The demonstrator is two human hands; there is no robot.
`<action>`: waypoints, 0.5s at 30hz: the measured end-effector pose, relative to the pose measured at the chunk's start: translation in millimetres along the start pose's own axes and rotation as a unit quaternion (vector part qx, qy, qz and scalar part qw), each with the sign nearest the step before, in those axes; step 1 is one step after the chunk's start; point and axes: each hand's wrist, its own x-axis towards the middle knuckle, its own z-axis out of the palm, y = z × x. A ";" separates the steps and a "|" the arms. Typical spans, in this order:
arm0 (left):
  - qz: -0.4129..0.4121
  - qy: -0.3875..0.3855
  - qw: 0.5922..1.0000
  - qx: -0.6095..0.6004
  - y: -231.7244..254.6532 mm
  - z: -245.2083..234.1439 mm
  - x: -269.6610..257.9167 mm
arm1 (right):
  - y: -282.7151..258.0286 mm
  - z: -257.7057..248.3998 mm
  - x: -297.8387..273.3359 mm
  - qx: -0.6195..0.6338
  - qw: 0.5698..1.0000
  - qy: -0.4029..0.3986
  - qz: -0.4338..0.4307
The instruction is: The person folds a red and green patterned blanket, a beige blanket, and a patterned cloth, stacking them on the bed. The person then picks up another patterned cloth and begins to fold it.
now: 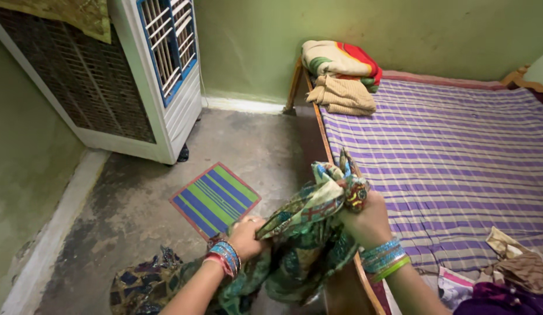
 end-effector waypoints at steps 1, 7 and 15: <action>-0.021 -0.069 0.995 -0.068 -7.0 8.9 -0.3 | 4.9 -0.3 7.1 -0.016 0.998 0.002 0.057; -0.210 -0.192 0.877 -0.388 8.4 4.6 0.8 | 50.6 12.6 37.7 -0.146 0.987 0.001 -0.067; -0.297 0.081 0.674 -0.672 56.7 -75.7 17.5 | 189.4 39.4 -64.8 -0.116 0.961 -0.047 0.246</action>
